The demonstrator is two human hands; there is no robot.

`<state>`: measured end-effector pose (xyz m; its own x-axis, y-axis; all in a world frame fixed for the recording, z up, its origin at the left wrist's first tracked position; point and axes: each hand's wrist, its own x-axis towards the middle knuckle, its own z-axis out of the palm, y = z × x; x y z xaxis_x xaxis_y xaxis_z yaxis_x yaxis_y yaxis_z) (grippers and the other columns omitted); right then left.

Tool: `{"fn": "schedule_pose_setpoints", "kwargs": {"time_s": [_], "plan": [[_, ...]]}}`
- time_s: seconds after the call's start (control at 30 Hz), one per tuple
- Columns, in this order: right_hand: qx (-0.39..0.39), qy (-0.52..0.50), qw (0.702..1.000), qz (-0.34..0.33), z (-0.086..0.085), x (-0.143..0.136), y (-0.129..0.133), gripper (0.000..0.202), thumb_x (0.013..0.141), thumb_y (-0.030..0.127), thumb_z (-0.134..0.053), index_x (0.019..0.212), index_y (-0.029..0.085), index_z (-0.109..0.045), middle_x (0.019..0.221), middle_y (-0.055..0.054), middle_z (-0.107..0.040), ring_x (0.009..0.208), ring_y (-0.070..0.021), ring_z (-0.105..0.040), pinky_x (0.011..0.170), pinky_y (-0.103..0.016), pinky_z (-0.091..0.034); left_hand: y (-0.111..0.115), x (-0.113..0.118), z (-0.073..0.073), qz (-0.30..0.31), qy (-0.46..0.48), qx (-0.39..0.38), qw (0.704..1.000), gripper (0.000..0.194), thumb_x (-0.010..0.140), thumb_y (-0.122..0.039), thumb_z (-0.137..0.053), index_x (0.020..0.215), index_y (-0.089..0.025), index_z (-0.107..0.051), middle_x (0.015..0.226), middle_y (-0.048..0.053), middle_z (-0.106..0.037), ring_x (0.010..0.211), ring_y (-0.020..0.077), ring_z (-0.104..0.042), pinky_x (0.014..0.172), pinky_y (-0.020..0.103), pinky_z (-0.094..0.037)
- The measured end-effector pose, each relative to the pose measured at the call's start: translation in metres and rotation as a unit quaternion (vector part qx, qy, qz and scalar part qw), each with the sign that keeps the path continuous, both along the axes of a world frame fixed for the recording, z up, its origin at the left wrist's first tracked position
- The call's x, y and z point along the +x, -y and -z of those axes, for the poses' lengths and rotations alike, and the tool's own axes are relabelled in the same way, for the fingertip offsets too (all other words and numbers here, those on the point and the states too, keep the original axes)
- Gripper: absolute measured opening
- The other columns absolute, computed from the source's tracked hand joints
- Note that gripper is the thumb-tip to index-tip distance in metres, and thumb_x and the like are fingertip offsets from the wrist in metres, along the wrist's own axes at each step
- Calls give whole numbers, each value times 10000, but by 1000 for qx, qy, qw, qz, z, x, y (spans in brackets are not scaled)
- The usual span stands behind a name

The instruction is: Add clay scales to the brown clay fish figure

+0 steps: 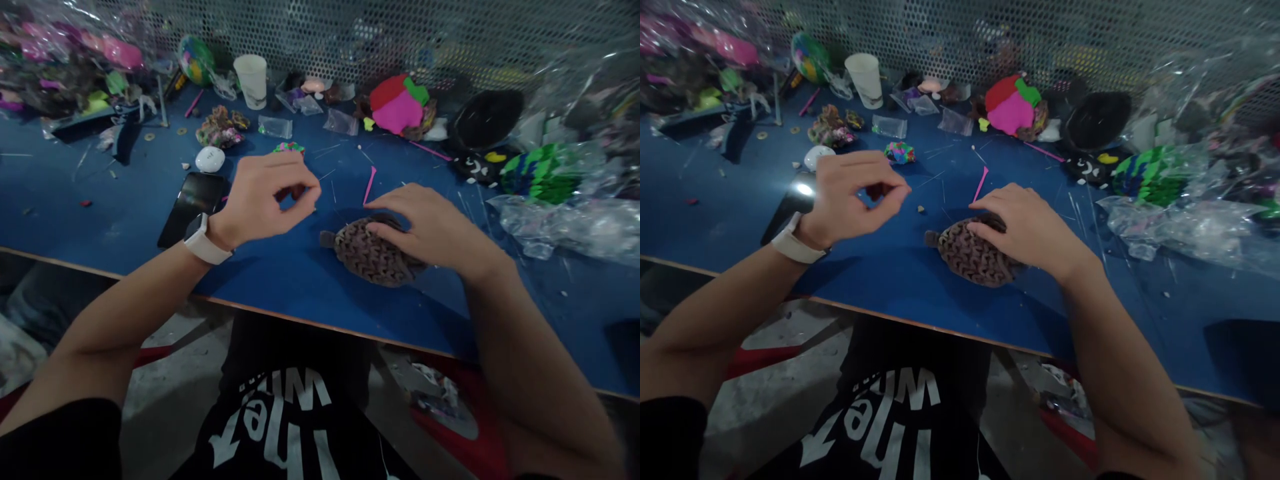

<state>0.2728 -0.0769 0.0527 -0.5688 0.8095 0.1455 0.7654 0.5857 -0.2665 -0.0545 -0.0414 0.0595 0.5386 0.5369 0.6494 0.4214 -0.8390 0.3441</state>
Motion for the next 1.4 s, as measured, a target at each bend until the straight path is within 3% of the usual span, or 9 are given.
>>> {"fn": "schedule_pose_setpoints", "kwargs": {"time_s": [0.17, 0.33, 0.5, 0.6, 0.77, 0.9, 1.03, 1.17, 1.4], "plan": [[-35, -6, 999, -38, 3, 12, -4, 661, 986, 768, -734, 1444, 294, -786, 1305, -138, -828, 1220, -401, -764, 1039, -583, -616, 3, 4, 9, 4, -120, -118, 986, 324, 1061, -471, -702, 1211, -204, -807, 1140, 113, -801, 973, 247, -738, 916, 417, -592], [-69, -69, 995, -5, -6, 13, -5, 542, 963, 692, -787, 1303, 273, -847, 1209, -137, -815, 1053, -349, -776, 930, -530, -630, 15, 31, 23, 68, -146, -204, 966, 599, 1064, -677, -676, 1347, -161, -784, 1399, 177, -755, 1311, 345, -690, 1159, 516, -532], [-86, -171, 982, 1, -21, 12, -1, 462, 895, 636, -894, 1210, 300, -850, 1212, -104, -827, 1017, -322, -793, 867, -471, -649, 15, 55, 7, 144, -96, -362, 916, 475, 1056, -625, -714, 987, -160, -781, 866, 58, -758, 768, 172, -659, 725, 316, -520], [-76, -203, 976, 16, -23, 12, -1, 477, 911, 659, -870, 1246, 320, -844, 1234, -100, -843, 1019, -325, -809, 866, -478, -670, 3, 59, 1, 174, -70, -413, 891, 466, 1026, -602, -766, 858, -168, -738, 731, 28, -679, 660, 131, -587, 620, 281, -474], [-78, -311, 940, 114, -12, 21, -16, 632, 894, 791, -836, 1289, 297, -823, 1224, -120, -850, 1096, -358, -800, 898, -518, -676, -21, 56, 5, 137, 7, -397, 908, 508, 1009, -678, -766, 939, -175, -754, 869, 74, -758, 758, 149, -680, 667, 283, -582], [-173, -318, 924, 125, 0, 22, -24, 624, 809, 836, -892, 1088, 282, -824, 1043, -84, -853, 1021, -355, -792, 886, -535, -678, -31, 49, 8, 132, 1, -420, 898, 583, 1028, -753, -702, 901, -184, -729, 855, 83, -751, 770, 163, -700, 671, 294, -605], [-284, -320, 896, 118, 2, 17, -20, 596, 804, 818, -910, 1042, 281, -808, 1013, -77, -865, 903, -314, -801, 773, -463, -671, -40, 31, 10, 74, -86, -298, 948, 580, 1097, -667, -613, 810, -180, -743, 725, 71, -721, 667, 151, -628, 662, 307, -525], [-321, -240, 911, 93, -5, 16, -14, 606, 906, 875, -771, 1028, 284, -821, 918, -82, -856, 762, -284, -765, 637, -412, -604, -53, 8, 9, 42, -123, -160, 978, 362, 1068, -497, -647, 1010, -196, -841, 909, 93, -821, 777, 180, -682, 792, 332, -545], [-207, -58, 969, 123, -11, 24, -13, 708, 930, 939, -668, 794, 258, -808, 725, -40, -761, 657, -227, -644, 631, -383, -438, -70, -14, 11, 60, -291, -133, 946, 340, 999, -381, -669, 1176, -168, -865, 1183, 128, -802, 948, 213, -707, 933, 342, -543]]}}
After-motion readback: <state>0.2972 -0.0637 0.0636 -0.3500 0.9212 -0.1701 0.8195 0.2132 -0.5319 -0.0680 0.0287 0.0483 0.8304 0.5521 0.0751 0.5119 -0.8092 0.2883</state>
